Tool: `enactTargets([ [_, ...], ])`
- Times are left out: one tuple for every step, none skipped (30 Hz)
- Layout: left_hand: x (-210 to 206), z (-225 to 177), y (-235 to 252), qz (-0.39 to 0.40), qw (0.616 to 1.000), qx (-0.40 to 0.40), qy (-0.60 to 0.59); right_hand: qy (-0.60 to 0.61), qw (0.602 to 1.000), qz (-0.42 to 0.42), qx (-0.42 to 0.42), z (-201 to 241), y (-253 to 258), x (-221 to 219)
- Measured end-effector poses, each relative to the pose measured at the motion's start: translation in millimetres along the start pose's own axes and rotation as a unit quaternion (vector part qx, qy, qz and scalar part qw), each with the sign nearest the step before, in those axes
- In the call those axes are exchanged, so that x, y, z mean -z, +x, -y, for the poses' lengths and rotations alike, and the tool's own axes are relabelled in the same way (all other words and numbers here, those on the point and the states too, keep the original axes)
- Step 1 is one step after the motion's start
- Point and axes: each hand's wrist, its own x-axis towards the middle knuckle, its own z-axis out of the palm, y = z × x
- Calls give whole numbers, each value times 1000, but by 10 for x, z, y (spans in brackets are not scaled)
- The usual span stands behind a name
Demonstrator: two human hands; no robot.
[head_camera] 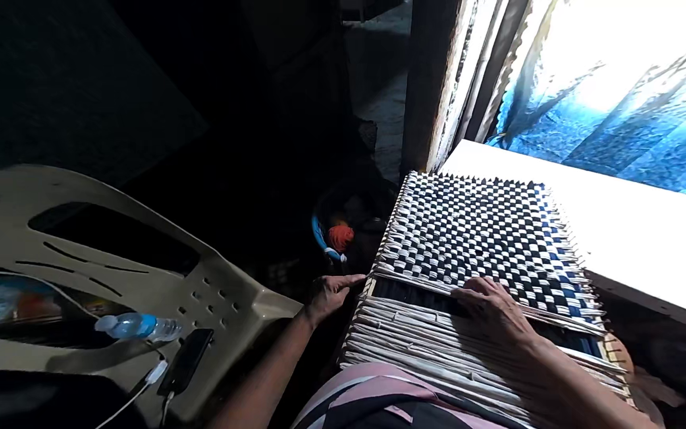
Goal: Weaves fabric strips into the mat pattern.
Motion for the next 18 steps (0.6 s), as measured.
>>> enactTargets([
  [12,-29,-38,-12,1000,-7,14,14,1000,-11,1,8,36,-59],
  [14,-51,-65,-24,1000,-8,19,29,999,-24,-1,8,69,-108],
  [13,-75,-85,-29,999,-4,21,47,998,-40,-3,4,103,-146],
  [8,-105,-99,-32,999,4,23,68,996,-52,-6,-1,134,-173],
  [0,-144,-109,-32,999,14,26,82,995,-57,-9,2,163,-191],
  [-4,-193,-108,-32,999,25,28,86,995,-55,-12,14,191,-204],
  [-1,-249,-99,-27,998,35,32,85,995,-54,-12,29,218,-217],
  [11,-309,-81,-19,998,45,37,86,995,-55,-9,47,243,-233],
  [29,-366,-58,-10,997,57,42,92,994,-58,-2,63,264,-255],
  [53,-422,-34,-1,997,66,50,100,993,-59,2,76,280,-284],
  [80,-475,-12,9,995,72,63,115,992,-60,0,94,293,-309],
  [112,-532,5,21,994,76,80,131,989,-61,-11,116,304,-328],
  [145,-585,18,35,992,79,93,147,987,-60,-30,144,317,-336],
  [173,-626,26,48,990,82,104,159,984,-57,-54,175,333,-335],
  [191,-655,27,58,988,85,114,167,982,-48,-79,204,352,-327],
  [200,-681,20,60,987,87,122,171,980,-41,-93,223,373,-325],
  [200,-712,7,57,986,85,128,171,980,-35,-97,240,394,-329],
  [195,-748,-11,51,986,82,132,169,981,-32,-94,259,411,-335],
])
